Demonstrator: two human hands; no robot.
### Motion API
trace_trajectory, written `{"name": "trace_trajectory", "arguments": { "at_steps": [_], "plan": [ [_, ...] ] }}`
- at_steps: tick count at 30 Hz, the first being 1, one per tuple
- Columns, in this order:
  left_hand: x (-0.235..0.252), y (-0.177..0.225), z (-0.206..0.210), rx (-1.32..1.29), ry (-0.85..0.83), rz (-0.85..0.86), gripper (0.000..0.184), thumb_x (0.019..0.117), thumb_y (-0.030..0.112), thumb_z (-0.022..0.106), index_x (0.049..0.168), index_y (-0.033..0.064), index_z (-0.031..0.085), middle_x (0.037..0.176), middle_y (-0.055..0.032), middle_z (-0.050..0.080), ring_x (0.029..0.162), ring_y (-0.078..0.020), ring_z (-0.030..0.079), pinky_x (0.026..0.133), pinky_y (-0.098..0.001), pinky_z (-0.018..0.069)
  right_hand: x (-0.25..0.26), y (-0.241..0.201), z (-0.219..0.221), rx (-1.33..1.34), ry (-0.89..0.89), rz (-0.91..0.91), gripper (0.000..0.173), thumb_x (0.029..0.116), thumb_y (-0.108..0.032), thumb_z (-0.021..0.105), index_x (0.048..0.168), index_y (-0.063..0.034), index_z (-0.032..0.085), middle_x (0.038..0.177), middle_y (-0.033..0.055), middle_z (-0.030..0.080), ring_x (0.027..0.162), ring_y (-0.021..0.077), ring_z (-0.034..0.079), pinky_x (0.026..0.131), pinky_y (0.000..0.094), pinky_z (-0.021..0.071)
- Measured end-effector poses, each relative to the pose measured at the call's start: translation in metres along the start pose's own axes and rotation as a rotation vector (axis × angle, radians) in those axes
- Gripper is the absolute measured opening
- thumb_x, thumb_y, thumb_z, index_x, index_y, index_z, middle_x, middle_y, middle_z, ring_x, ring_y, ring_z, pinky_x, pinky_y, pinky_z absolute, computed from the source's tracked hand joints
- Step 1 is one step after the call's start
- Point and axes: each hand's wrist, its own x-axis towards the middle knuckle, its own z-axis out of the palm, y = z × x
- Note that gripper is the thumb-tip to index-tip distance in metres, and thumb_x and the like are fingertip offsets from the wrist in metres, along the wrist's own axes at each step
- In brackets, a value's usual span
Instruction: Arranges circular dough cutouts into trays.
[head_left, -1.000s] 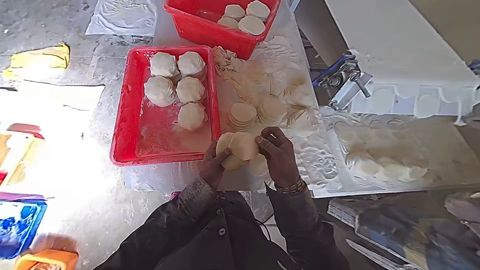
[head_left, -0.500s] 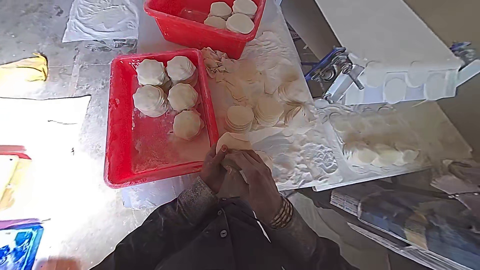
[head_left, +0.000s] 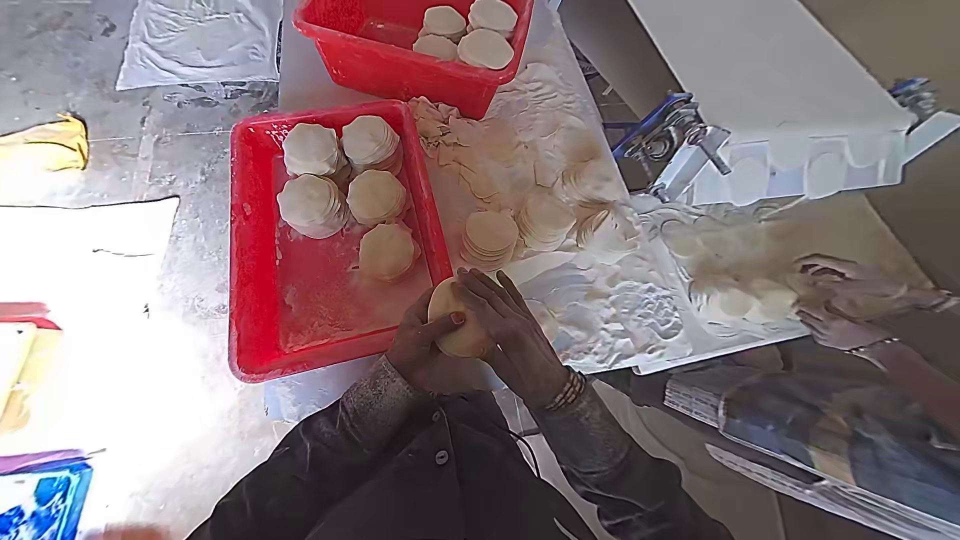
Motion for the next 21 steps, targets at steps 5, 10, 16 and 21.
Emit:
{"name": "trace_trajectory", "arguments": {
  "at_steps": [5, 10, 16, 21],
  "plan": [
    [-0.005, -0.003, -0.006, -0.013, 0.068, 0.004, 0.038, 0.0880, -0.008, 0.058, 0.125, -0.0022, 0.053, 0.102, -0.0112, 0.072, 0.090, -0.0197, 0.073, 0.082, -0.0370, 0.0624, -0.030, 0.077, -0.006, -0.042, 0.091, 0.680, 0.056, 0.1084, -0.037, 0.040, 0.146, 0.0030, 0.050, 0.142, 0.0253, 0.057, 0.131, 0.0378, 0.057, 0.110, 0.0514, 0.0429],
    [-0.003, 0.000, -0.002, -0.027, 0.142, -0.002, 0.027, 0.0962, -0.006, 0.051, 0.122, -0.0014, 0.055, 0.099, -0.0110, 0.073, 0.088, -0.0197, 0.074, 0.080, -0.0367, 0.0628, -0.049, 0.101, -0.009, -0.158, -0.253, 1.012, 0.054, 0.0945, -0.015, 0.070, 0.143, 0.0004, 0.051, 0.132, 0.0247, 0.060, 0.122, 0.0408, 0.060, 0.104, 0.0550, 0.0467],
    [0.003, 0.005, 0.003, -0.048, 0.210, -0.039, 0.025, 0.1004, -0.004, 0.050, 0.125, -0.0005, 0.054, 0.102, -0.0123, 0.071, 0.090, -0.0209, 0.072, 0.081, -0.0374, 0.0618, -0.035, 0.109, -0.023, 0.180, -0.188, 0.912, 0.021, 0.0909, -0.016, 0.072, 0.096, 0.0029, 0.064, 0.083, 0.0128, 0.060, 0.077, 0.0233, 0.057, 0.074, 0.0457, 0.0462],
    [0.008, 0.008, 0.003, -0.044, 0.304, -0.087, 0.029, 0.1043, 0.007, 0.051, 0.132, 0.0022, 0.052, 0.109, -0.0146, 0.069, 0.095, -0.0240, 0.071, 0.080, -0.0403, 0.0613, 0.009, 0.037, -0.048, 0.749, 0.001, 0.541, 0.018, 0.0853, -0.007, 0.067, 0.102, -0.0056, 0.061, 0.085, -0.0020, 0.068, 0.067, 0.0044, 0.066, 0.061, 0.0206, 0.0559]
  ]
}}
